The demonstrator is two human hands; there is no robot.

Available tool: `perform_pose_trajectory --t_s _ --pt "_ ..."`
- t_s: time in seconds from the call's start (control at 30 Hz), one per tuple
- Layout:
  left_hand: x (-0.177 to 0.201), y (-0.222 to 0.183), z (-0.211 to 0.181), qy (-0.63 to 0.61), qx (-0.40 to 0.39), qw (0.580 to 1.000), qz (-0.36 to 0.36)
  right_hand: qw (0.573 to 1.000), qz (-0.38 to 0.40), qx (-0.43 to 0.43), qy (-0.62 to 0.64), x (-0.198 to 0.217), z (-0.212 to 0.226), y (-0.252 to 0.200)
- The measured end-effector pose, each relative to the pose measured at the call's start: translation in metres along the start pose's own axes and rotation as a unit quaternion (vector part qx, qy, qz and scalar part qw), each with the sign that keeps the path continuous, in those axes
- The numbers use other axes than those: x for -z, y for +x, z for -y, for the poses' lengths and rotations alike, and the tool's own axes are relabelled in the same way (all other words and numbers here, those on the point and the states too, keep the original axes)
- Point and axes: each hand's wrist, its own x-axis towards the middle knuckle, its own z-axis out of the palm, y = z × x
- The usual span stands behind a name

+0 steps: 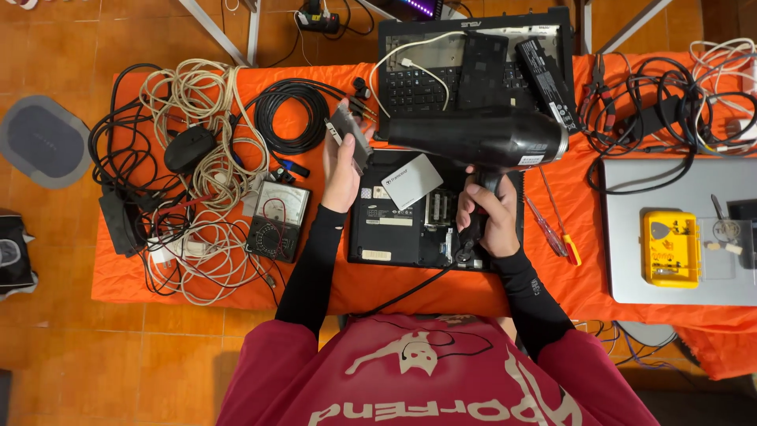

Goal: Removing a storage drive from a laptop and using a hair dryer on it.

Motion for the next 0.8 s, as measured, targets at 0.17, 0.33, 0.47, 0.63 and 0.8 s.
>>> perform_pose_trajectory --t_s 0.17,0.33,0.47,0.63,0.8 --pt "-0.03 0.004 -0.017 0.038 0.025 0.999 -0.01 0.998 -0.037 0.024 0.048 0.007 0.007 -0.008" --pt "-0.053 0.0 -0.012 -0.026 0.082 0.996 -0.015 0.98 -0.136 0.124 0.082 0.022 0.015 -0.034" --pt "-0.078 0.008 -0.005 -0.004 0.102 0.995 -0.016 0.965 -0.176 0.169 0.101 0.034 0.027 -0.053" --pt "-0.104 0.039 0.03 0.087 0.121 0.989 0.01 0.949 -0.216 0.205 0.108 0.053 0.028 -0.076" --pt "-0.105 0.097 0.114 0.211 0.107 0.968 0.08 0.95 -0.206 0.205 0.114 0.062 0.029 -0.087"
